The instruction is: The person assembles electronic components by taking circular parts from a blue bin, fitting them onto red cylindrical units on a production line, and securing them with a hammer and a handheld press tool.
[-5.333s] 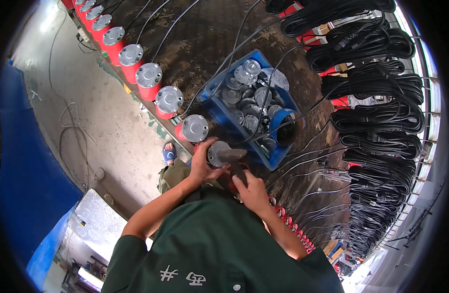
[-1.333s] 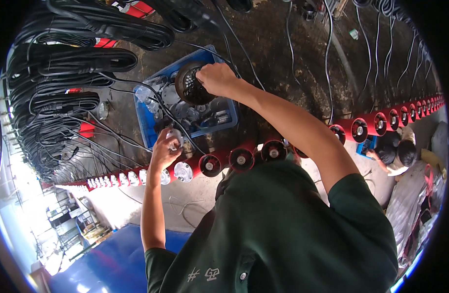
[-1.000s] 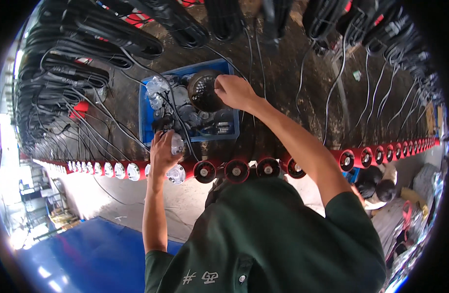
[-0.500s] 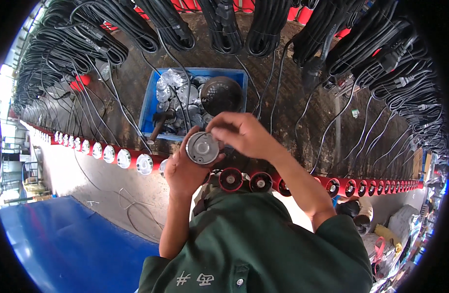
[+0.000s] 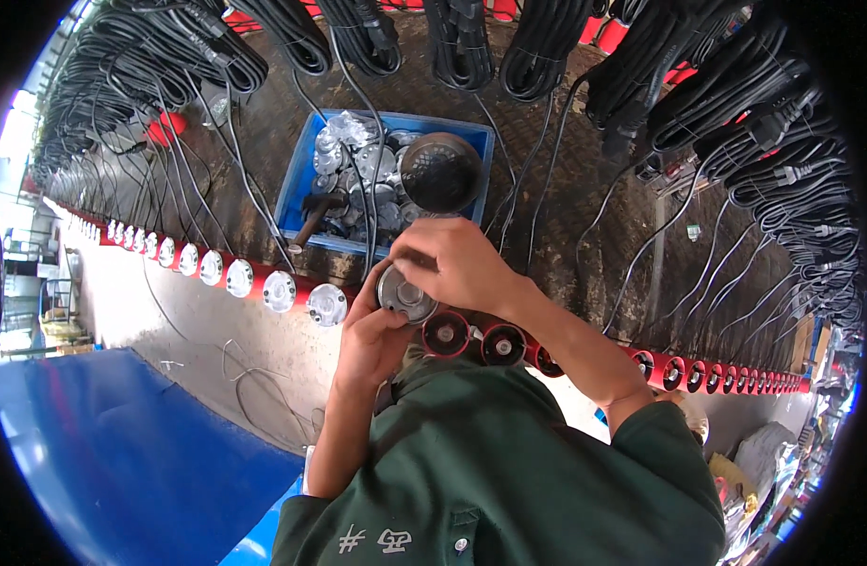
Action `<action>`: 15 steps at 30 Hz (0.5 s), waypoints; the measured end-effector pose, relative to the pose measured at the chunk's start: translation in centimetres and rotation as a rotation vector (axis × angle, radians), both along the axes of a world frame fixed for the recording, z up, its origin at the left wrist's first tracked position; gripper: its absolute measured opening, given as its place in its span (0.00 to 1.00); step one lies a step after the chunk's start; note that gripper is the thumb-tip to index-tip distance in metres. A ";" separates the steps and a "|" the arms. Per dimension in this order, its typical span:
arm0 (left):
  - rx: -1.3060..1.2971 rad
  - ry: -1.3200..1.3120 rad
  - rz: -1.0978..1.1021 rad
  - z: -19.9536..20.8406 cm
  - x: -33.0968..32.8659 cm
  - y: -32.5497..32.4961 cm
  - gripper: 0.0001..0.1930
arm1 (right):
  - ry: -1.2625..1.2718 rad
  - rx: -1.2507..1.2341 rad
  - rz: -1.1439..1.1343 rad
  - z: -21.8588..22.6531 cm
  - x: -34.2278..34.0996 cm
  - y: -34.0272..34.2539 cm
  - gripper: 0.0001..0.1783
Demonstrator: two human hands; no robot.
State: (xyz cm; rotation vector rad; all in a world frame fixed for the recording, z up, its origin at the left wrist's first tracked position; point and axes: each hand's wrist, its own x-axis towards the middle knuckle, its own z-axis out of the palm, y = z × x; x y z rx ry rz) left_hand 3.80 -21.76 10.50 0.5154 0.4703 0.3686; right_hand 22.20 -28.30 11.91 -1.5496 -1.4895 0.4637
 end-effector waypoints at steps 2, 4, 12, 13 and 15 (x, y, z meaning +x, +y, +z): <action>0.011 0.002 0.043 0.0 -0.4 -0.2 0.44 | 0.189 -0.140 -0.114 -0.1 0.0 -0.4 0.10; 0.032 0.001 0.082 0.0 -0.8 -0.5 0.45 | 0.279 -0.170 -0.082 -1.5 0.0 -1.1 0.13; -0.047 -0.184 0.468 -1.2 -1.2 -1.9 0.48 | 0.917 -0.251 -0.086 -4.6 -7.8 -4.6 0.16; -0.010 -0.200 0.464 -1.4 -1.4 -2.0 0.48 | 0.991 -0.315 -0.056 -4.2 -7.5 -4.4 0.14; -0.001 -0.215 0.486 -2.0 -2.2 -1.7 0.49 | 0.933 -0.338 0.020 -3.7 -5.0 -2.5 0.13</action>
